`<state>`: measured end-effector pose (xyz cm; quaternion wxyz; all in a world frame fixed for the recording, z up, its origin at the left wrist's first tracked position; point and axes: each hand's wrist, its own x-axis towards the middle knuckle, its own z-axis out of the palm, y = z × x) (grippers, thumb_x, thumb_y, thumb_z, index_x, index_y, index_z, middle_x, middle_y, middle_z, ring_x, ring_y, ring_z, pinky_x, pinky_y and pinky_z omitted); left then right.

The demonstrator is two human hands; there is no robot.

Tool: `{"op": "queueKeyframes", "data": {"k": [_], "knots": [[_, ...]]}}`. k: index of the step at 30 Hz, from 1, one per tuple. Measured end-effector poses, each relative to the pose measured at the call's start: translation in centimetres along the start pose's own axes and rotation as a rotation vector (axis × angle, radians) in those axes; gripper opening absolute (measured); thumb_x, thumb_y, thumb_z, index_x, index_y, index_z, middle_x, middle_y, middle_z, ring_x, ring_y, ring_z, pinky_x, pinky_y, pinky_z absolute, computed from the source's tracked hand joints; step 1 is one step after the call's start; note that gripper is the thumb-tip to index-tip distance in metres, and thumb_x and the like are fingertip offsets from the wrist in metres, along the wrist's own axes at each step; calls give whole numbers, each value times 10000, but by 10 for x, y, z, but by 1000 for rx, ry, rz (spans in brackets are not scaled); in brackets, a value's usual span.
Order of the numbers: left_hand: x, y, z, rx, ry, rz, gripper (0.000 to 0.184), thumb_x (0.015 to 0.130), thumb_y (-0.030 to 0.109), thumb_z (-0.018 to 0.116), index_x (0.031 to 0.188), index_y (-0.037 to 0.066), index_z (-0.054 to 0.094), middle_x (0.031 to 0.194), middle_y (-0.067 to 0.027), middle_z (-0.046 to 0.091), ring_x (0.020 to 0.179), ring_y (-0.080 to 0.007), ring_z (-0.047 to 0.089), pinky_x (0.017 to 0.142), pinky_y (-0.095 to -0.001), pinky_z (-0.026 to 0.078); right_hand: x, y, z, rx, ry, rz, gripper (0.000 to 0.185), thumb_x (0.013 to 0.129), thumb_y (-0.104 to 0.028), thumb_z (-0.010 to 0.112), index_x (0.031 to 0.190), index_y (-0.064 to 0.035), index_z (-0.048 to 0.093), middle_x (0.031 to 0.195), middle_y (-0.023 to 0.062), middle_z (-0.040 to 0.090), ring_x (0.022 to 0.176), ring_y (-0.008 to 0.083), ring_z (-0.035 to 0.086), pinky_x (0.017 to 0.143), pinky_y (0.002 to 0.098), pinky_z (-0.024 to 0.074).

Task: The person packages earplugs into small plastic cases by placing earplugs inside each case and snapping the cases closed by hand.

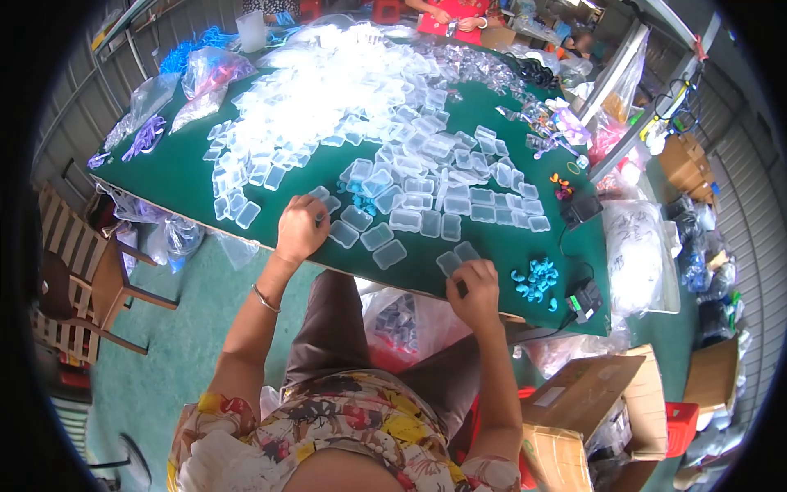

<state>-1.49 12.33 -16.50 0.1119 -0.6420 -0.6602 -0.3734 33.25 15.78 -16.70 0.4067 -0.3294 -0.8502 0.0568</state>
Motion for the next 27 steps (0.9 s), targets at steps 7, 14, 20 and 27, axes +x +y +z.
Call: {"op": "queueKeyframes", "data": {"k": [7, 14, 20, 27], "knots": [[6, 22, 3, 8, -46, -18, 135, 717, 172, 719, 840, 127, 686, 896, -69, 649, 888, -296, 609, 759, -420, 479, 0, 0, 1, 2, -2, 18, 158, 651, -12, 711, 725, -76, 585, 848, 91, 582, 855, 314, 558, 746, 409, 443], [37, 58, 38, 202, -310, -147, 246, 756, 363, 716, 829, 127, 722, 909, -76, 672, 919, -282, 633, 816, -449, 459, 0, 1, 2, -2, 11, 17, 154, 654, -19, 717, 731, -79, 598, 850, 88, 584, 856, 311, 559, 748, 404, 440], [52, 64, 48, 330, -465, -287, 237, 763, 367, 687, 838, 147, 730, 942, -88, 703, 945, -281, 649, 862, -426, 440, -2, 2, 2, -22, 6, 25, 141, 668, -40, 721, 735, -85, 605, 858, 78, 587, 862, 310, 562, 742, 405, 432], [58, 73, 39, 367, -576, -330, 223, 752, 257, 645, 931, 150, 724, 1033, -81, 690, 1031, -261, 639, 914, -413, 416, -2, 4, -2, -31, -3, 31, 134, 673, -44, 720, 737, -78, 607, 855, 77, 587, 868, 309, 563, 741, 409, 433]]}}
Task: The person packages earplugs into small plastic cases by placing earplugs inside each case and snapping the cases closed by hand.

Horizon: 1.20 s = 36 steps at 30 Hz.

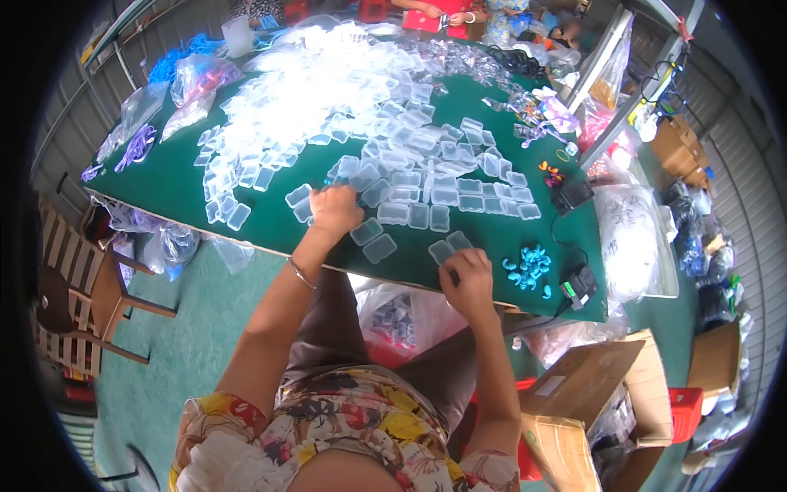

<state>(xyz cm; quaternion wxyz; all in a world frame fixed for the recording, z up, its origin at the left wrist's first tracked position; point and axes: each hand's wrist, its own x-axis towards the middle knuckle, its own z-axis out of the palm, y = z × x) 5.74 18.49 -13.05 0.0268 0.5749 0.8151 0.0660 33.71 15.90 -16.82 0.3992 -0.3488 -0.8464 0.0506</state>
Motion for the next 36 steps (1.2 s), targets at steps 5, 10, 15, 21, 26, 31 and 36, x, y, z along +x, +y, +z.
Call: {"op": "queueKeyframes", "data": {"k": [5, 10, 15, 21, 26, 31, 36], "knots": [[-11, -10, 6, -81, 111, 115, 194, 750, 187, 624, 920, 175, 717, 993, -85, 695, 963, -266, 661, 895, -448, 426, -1, 2, 1, 12, 10, -9, 135, 671, -44, 724, 743, -76, 615, 856, 78, 590, 877, 310, 566, 750, 411, 435], [-6, -12, 23, -75, 136, 159, 169, 761, 166, 628, 909, 159, 709, 887, -79, 708, 872, -267, 678, 875, -440, 443, 4, -4, 1, 0, 11, -14, 143, 664, 8, 717, 745, -46, 612, 846, 106, 598, 842, 323, 568, 736, 403, 464], [-9, -22, 29, -369, 294, 184, 163, 743, 124, 659, 901, 103, 693, 877, -95, 706, 799, -296, 678, 736, -412, 515, 2, -3, 1, -2, 2, 1, 137, 670, -20, 722, 748, -60, 617, 854, 89, 597, 864, 310, 568, 740, 405, 451], [-22, -23, 32, -882, 454, 127, 236, 750, 55, 678, 981, 12, 696, 856, -169, 695, 748, -268, 690, 699, -340, 549, 1, 1, 4, -10, -3, -2, 141, 679, -55, 732, 771, -80, 629, 882, 70, 601, 890, 294, 569, 747, 407, 439], [-25, -19, 33, -1330, 167, -2, 212, 832, 24, 645, 1033, -37, 676, 902, -110, 714, 773, -171, 687, 697, -282, 543, -1, -2, 3, -33, -37, 21, 176, 682, -66, 737, 827, -88, 640, 935, 69, 608, 927, 292, 572, 778, 399, 438], [-55, 10, 40, -1359, 133, 130, 206, 837, 8, 654, 1037, -31, 676, 912, -88, 701, 776, -111, 656, 663, -244, 518, -2, -2, -12, -60, 120, 26, 201, 714, -64, 717, 896, -97, 640, 960, 72, 618, 951, 295, 575, 785, 409, 430], [-88, 54, 49, -1201, 266, 450, 212, 798, -4, 672, 999, 57, 698, 855, -107, 648, 653, -176, 613, 602, -285, 489, -6, 42, -74, -262, 242, 245, 160, 753, -27, 666, 891, -108, 672, 914, 72, 661, 897, 293, 598, 779, 404, 438]]}}
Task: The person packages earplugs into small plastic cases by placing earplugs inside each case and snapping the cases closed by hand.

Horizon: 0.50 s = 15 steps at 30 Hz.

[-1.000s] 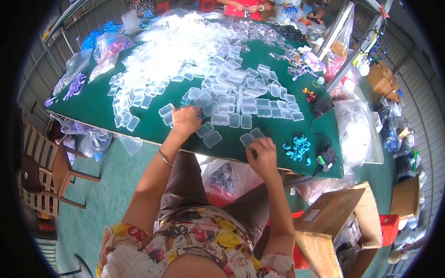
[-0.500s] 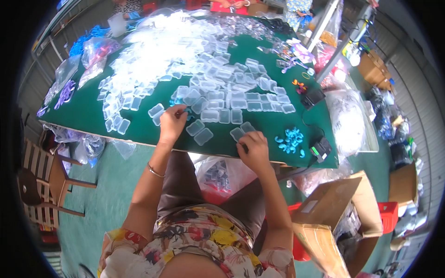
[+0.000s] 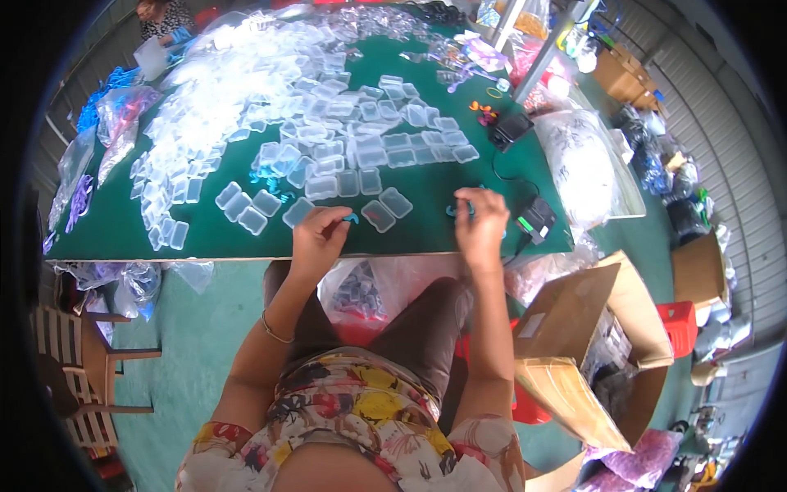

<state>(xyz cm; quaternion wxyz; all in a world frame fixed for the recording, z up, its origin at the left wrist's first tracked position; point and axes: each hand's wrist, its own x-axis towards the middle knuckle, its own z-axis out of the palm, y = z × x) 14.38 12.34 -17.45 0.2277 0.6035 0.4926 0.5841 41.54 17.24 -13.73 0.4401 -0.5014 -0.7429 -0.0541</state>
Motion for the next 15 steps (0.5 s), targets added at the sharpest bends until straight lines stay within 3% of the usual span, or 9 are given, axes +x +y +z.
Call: {"op": "queueKeyframes", "data": {"k": [2, 4, 7, 11, 15], "knots": [[-2, 8, 13, 21, -21, 38, 193, 785, -5, 669, 967, 53, 694, 849, -119, 639, 604, -218, 594, 560, -309, 473, -4, 20, -11, -53, 2, 51, 174, 751, -22, 665, 896, -117, 679, 911, 64, 665, 896, 289, 600, 774, 401, 440], [-2, 8, 23, 20, -24, 40, 181, 786, 2, 669, 958, 54, 693, 847, -121, 638, 608, -225, 599, 559, -313, 475, -7, 26, -19, -73, -201, 33, 191, 745, -54, 681, 915, -142, 690, 905, 45, 658, 911, 276, 598, 786, 408, 426], [2, 4, 31, 47, -34, 51, 166, 782, 14, 672, 942, 55, 691, 844, -124, 638, 617, -240, 610, 561, -323, 479, -16, 8, -19, -253, -290, -14, 185, 743, -91, 695, 918, -150, 692, 921, 40, 639, 945, 265, 581, 811, 417, 401], [12, -3, 33, 130, -60, 68, 175, 767, 23, 673, 936, 65, 692, 844, -122, 640, 639, -271, 624, 572, -353, 493, -16, 10, 3, -476, -194, -39, 169, 756, -178, 704, 924, -161, 702, 969, 28, 615, 977, 250, 558, 838, 455, 361], [22, -14, 35, 154, -96, 81, 177, 758, 38, 679, 930, 80, 691, 851, -122, 638, 679, -298, 633, 600, -390, 504, -5, 1, 14, -531, -327, -7, 112, 762, -202, 699, 864, -155, 701, 905, 28, 630, 957, 239, 572, 829, 473, 354]]}}
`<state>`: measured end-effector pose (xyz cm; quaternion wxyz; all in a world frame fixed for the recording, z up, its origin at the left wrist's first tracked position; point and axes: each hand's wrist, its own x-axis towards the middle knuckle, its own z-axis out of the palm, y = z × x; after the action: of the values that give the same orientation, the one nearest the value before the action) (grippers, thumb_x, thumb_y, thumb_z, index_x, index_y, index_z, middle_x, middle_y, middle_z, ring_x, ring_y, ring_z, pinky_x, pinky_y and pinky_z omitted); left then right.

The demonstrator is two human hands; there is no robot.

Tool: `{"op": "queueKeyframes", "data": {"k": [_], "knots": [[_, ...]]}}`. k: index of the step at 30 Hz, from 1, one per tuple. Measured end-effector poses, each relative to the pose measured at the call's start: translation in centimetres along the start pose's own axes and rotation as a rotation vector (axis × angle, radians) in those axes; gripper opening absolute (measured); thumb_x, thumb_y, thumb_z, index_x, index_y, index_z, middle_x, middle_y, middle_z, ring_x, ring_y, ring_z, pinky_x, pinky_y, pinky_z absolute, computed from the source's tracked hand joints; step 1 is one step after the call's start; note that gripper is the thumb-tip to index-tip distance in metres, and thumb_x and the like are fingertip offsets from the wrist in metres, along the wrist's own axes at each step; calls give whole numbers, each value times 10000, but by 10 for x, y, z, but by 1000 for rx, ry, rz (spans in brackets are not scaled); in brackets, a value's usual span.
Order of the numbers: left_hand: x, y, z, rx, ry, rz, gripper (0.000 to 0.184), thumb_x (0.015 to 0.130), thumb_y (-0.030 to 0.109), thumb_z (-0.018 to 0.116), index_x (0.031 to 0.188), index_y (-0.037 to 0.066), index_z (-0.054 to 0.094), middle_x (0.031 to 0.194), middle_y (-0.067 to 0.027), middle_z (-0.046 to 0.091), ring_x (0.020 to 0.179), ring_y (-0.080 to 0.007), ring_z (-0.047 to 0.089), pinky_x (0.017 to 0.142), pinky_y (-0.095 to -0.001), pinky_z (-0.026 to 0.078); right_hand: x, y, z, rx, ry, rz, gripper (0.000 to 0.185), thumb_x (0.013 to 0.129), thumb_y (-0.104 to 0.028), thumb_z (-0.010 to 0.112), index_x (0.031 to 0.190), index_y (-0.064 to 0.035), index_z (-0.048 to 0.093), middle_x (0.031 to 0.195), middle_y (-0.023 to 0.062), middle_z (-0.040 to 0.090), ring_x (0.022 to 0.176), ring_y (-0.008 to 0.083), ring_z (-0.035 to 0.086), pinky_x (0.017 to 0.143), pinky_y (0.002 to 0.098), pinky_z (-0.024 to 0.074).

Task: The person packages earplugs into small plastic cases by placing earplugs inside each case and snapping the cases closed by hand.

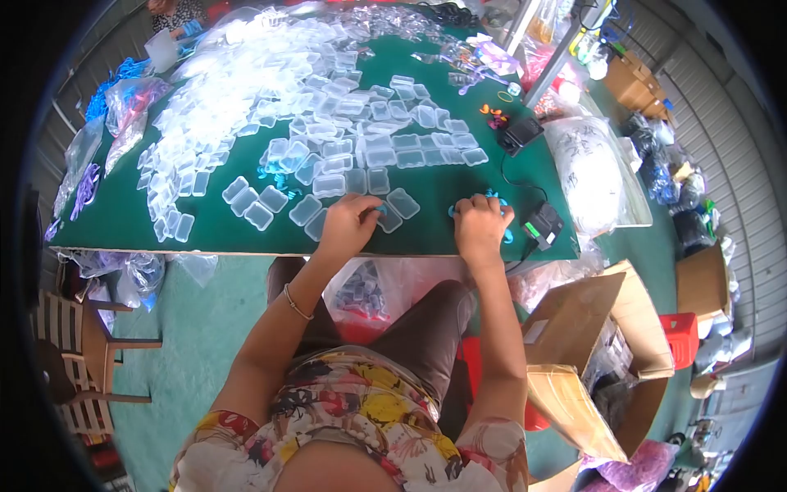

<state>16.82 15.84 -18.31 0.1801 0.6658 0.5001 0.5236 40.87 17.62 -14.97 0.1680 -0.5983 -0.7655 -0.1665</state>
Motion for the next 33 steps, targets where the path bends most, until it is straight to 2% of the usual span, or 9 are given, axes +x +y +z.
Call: {"op": "queueKeyframes", "data": {"k": [2, 5, 8, 13, 17, 23, 26, 28, 33], "knots": [[2, -4, 2, 109, -50, -13, 150, 762, 57, 679, 907, 92, 688, 850, -128, 634, 728, -328, 637, 634, -426, 510, 2, -8, -4, 45, 20, -22, 103, 754, -176, 705, 850, -150, 681, 853, 23, 640, 902, 228, 596, 825, 451, 357], [5, -6, 3, 113, -77, -18, 131, 763, 71, 678, 891, 95, 684, 844, -130, 630, 757, -347, 633, 654, -446, 507, 0, -33, -10, 511, 64, 9, 177, 717, -112, 738, 865, -145, 648, 812, 11, 640, 824, 227, 614, 821, 404, 355], [6, -8, 7, 113, -51, 32, 121, 745, 51, 698, 865, 63, 690, 800, -132, 627, 718, -314, 636, 634, -392, 507, 1, -60, -12, 527, 128, -142, 184, 708, -113, 748, 856, -143, 641, 807, 12, 634, 827, 233, 607, 826, 409, 351], [1, -1, 2, 169, -72, 38, 188, 731, 55, 695, 919, 52, 680, 902, -145, 612, 805, -343, 631, 696, -419, 517, 6, -80, 4, 422, 221, -253, 173, 696, -123, 742, 838, -131, 644, 817, 14, 572, 857, 229, 577, 852, 443, 346], [2, 12, -14, 239, -189, 8, 276, 733, 75, 671, 1001, 26, 631, 1030, -170, 565, 927, -359, 616, 760, -440, 528, 5, -84, 5, 415, 193, -333, 151, 702, -128, 736, 827, -130, 652, 818, 11, 578, 844, 216, 575, 855, 445, 346], [0, 6, -12, 305, -252, 51, 230, 742, 52, 658, 962, 23, 598, 1010, -168, 557, 957, -351, 601, 790, -433, 522, -1, -84, 4, 350, 126, -366, 167, 742, -176, 721, 900, -137, 685, 849, 9, 600, 848, 214, 577, 872, 452, 344], [-4, 6, -12, 289, -206, 62, 320, 717, 56, 716, 1022, 29, 621, 980, -149, 568, 934, -357, 600, 773, -435, 513, 1, -76, 8, 498, 126, -284, 224, 777, -204, 705, 991, -139, 688, 935, 28, 622, 906, 233, 581, 873, 455, 353], [-6, 8, -13, 288, -201, 68, 316, 716, 61, 725, 1013, 27, 622, 977, -147, 568, 932, -357, 600, 769, -435, 512, 6, -67, 14, 356, 127, -37, 270, 804, -214, 689, 1062, -140, 670, 1022, 50, 623, 975, 254, 575, 865, 456, 367], [-10, 8, -10, 317, -205, 88, 343, 716, 64, 736, 1032, 27, 608, 972, -145, 568, 927, -355, 601, 759, -429, 513, 7, -59, 19, 394, -52, -23, 309, 780, -180, 723, 1069, -103, 646, 1047, 84, 614, 999, 285, 572, 846, 461, 422]]}}
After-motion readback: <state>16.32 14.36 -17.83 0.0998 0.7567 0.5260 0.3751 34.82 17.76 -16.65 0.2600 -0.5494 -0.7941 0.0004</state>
